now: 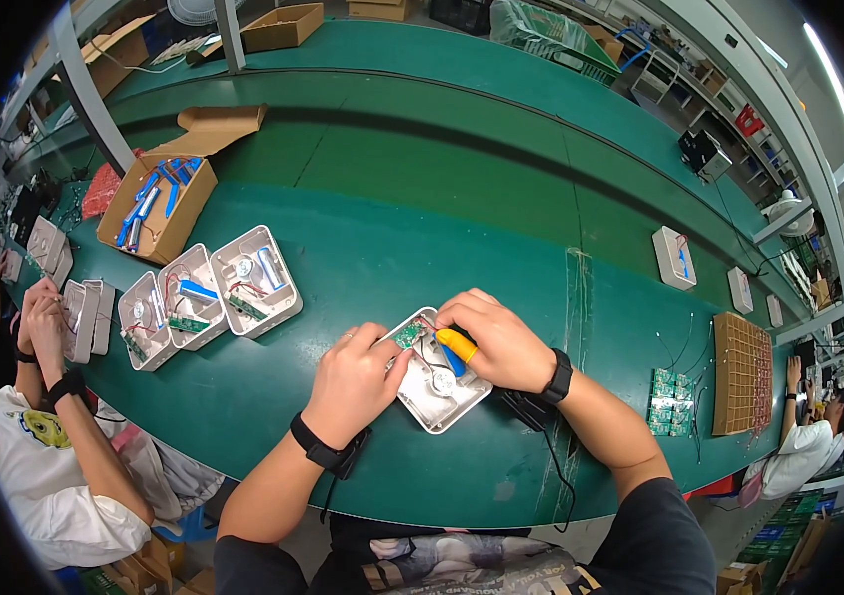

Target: The person assembles electronic devices by placing a circuit board and a battery into a plastic housing, pressing them into position, and setting the completed unit aside.

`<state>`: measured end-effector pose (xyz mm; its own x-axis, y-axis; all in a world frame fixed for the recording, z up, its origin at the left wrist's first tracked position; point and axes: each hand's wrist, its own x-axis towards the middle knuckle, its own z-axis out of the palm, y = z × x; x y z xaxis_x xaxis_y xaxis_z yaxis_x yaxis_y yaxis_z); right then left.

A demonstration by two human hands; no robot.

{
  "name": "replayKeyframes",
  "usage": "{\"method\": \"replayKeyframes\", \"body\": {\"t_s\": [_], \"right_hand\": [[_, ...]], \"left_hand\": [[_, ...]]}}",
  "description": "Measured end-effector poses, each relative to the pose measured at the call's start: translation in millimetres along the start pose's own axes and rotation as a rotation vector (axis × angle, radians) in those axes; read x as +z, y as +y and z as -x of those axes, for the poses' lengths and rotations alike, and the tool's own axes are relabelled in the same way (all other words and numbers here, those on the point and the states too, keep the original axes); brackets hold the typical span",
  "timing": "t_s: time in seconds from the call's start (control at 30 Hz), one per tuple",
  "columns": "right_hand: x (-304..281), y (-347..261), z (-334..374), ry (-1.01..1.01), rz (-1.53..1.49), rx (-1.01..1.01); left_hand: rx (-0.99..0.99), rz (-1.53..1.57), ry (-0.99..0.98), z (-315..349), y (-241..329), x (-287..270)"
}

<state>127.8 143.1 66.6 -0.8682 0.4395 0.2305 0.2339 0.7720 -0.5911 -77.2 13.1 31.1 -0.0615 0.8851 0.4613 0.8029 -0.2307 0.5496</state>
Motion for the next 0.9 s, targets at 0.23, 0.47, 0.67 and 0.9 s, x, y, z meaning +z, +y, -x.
{"method": "replayKeyframes", "body": {"t_s": [0.23, 0.47, 0.67, 0.9], "right_hand": [[-0.9, 1.2, -1.3, -0.01, 0.017, 0.032], [-8.3, -0.6, -3.5, -0.045, 0.024, 0.073], [1.2, -5.2, -2.4, -0.012, 0.126, -0.014], [9.6, -2.9, 4.6, -0.029, 0.046, 0.171]], "left_hand": [[0.0, 0.0, 0.001, -0.5, 0.0, 0.0], [0.0, -0.03, -0.03, -0.8, 0.5, -0.6], [-0.007, -0.031, -0.033, 0.6, 0.1, -0.1], [-0.012, -0.019, -0.022, 0.2, 0.6, -0.4]]}}
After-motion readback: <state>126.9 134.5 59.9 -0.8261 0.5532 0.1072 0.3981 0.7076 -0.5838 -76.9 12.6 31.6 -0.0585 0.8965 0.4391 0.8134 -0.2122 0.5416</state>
